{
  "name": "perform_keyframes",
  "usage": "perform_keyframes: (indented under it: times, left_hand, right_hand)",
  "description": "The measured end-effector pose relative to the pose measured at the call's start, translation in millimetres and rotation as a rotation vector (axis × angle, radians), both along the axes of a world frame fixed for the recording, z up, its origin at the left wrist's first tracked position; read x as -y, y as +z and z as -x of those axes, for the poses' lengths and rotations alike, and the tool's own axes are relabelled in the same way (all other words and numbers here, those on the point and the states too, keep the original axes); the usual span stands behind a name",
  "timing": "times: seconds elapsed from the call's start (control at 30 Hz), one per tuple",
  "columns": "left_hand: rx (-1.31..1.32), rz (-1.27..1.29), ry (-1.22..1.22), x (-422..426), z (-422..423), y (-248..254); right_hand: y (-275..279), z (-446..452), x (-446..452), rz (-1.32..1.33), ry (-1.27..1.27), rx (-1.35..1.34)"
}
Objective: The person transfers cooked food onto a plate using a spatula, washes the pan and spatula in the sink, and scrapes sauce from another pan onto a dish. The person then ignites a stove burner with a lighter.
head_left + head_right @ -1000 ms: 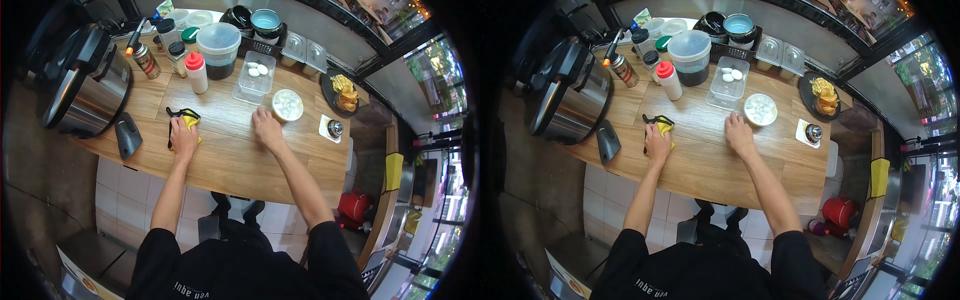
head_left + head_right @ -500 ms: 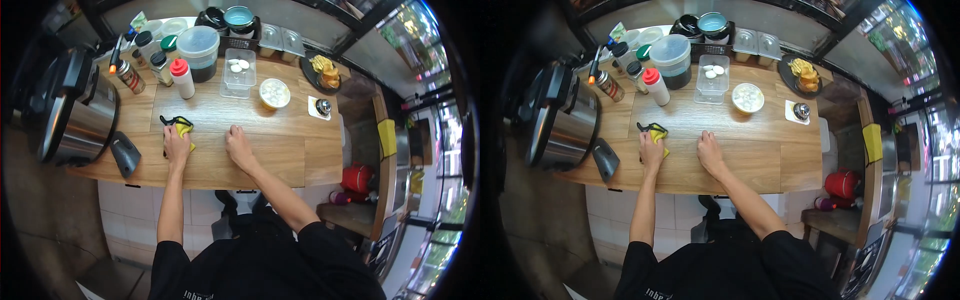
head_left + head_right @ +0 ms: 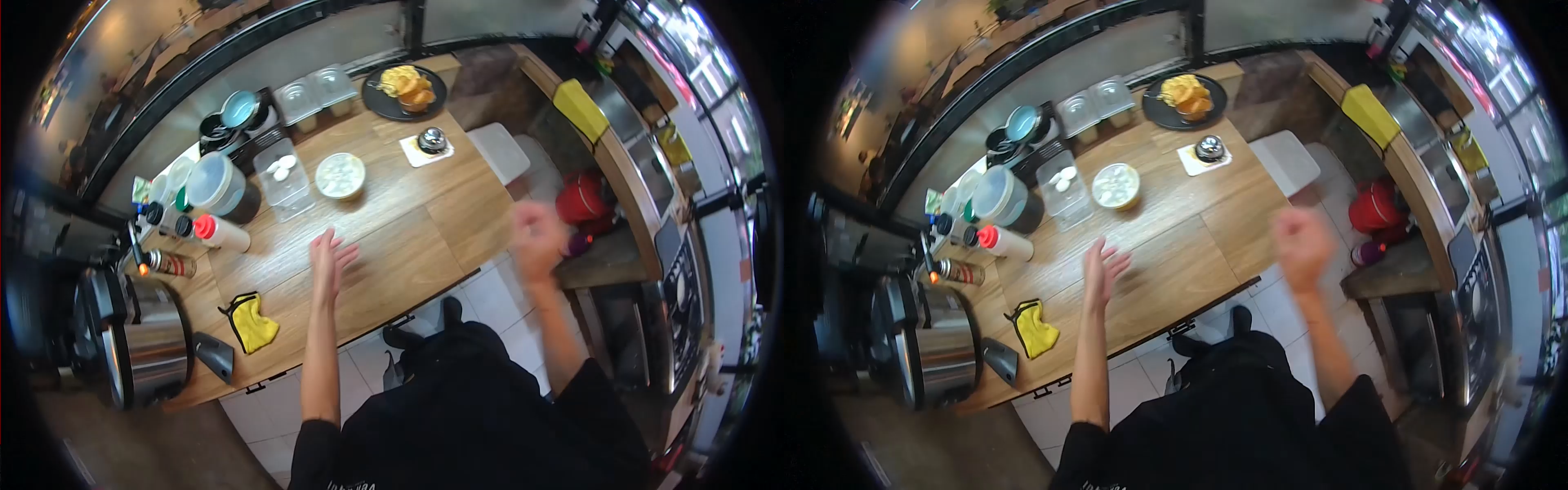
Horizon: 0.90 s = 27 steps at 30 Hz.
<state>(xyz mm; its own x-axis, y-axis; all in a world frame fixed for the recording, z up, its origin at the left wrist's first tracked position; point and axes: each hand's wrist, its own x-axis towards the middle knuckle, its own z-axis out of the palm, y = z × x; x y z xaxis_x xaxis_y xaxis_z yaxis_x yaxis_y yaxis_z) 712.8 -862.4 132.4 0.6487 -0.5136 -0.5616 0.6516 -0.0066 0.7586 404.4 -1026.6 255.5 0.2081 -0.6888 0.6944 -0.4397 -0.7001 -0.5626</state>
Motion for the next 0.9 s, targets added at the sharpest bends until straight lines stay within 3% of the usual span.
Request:
perform_keyframes:
  times: [0.03,0.07,0.1,0.13,0.2,0.27,0.3,0.37,0.43,0.5,0.57,0.7,0.77,0.8,0.83,0.87,0.9]
  left_hand:
    - [-0.297,0.154,0.007,32.8,7.9,-3.5]
    - [-0.397,0.397,-0.101,58.2,-22.1,-55.3]
    - [-0.204,0.536,-0.105,85.5,-29.4,-67.1]
    - [-0.023,0.680,-0.087,114.0,-36.5,-79.3]
    - [-0.554,0.578,0.109,138.4,-42.2,-38.7]
    - [-0.331,0.564,0.142,156.2,-63.1,-49.4]
    - [-0.258,0.480,0.159,162.6,-70.2,-46.9]
    - [-0.363,0.357,0.195,157.2,-59.2,-26.7]
    - [-0.037,0.141,0.133,144.5,-40.2,-25.0]
    - [0.130,-0.016,0.184,115.6,-37.4,-34.7]
    - [0.249,-0.099,0.335,78.3,-37.9,-38.9]
    - [0.385,-0.231,0.563,-20.3,-46.8,-43.8]
    - [0.405,-0.177,0.688,-44.6,-12.1,-16.1]
    - [0.427,-0.200,0.707,-82.7,-30.4,-32.1]
    - [0.448,-0.224,0.726,-120.5,-49.3,-49.0]
    - [0.478,-0.261,0.791,-130.0,-33.7,-36.6]
    - [0.504,-0.303,0.874,-133.2,-18.2,-27.3]
  right_hand:
    - [49.5,36.9,11.6,0.112,-0.144,0.000]
    - [81.6,77.4,22.4,0.088,-0.220,0.198]
    - [121.4,113.2,20.6,0.160,-0.493,0.300]
    - [157.3,158.2,28.3,0.422,-0.476,0.527]
    - [219.3,256.8,-0.1,1.030,-1.236,-0.395]
    - [234.0,286.2,-21.7,1.179,-1.797,-0.934]
    - [231.9,295.5,-20.3,1.364,-1.438,-0.583]
    - [223.6,309.2,-3.4,1.512,-0.656,0.108]
    - [192.4,315.0,28.7,1.567,-0.575,0.022]
    - [175.3,336.4,53.7,1.607,-0.463,-0.033]
    - [166.5,363.9,63.2,1.469,-0.908,-0.158]
    - [183.3,409.2,104.2,1.462,-0.890,0.316]
    - [158.9,469.3,157.0,1.234,-1.106,0.391]
    - [135.5,504.0,196.9,1.042,-1.326,0.352]
    - [104.9,544.1,245.4,0.776,-1.663,0.165]
    - [65.1,588.5,299.3,0.380,-2.117,-0.250]
    - [21.7,616.8,344.6,0.011,-2.317,-0.700]
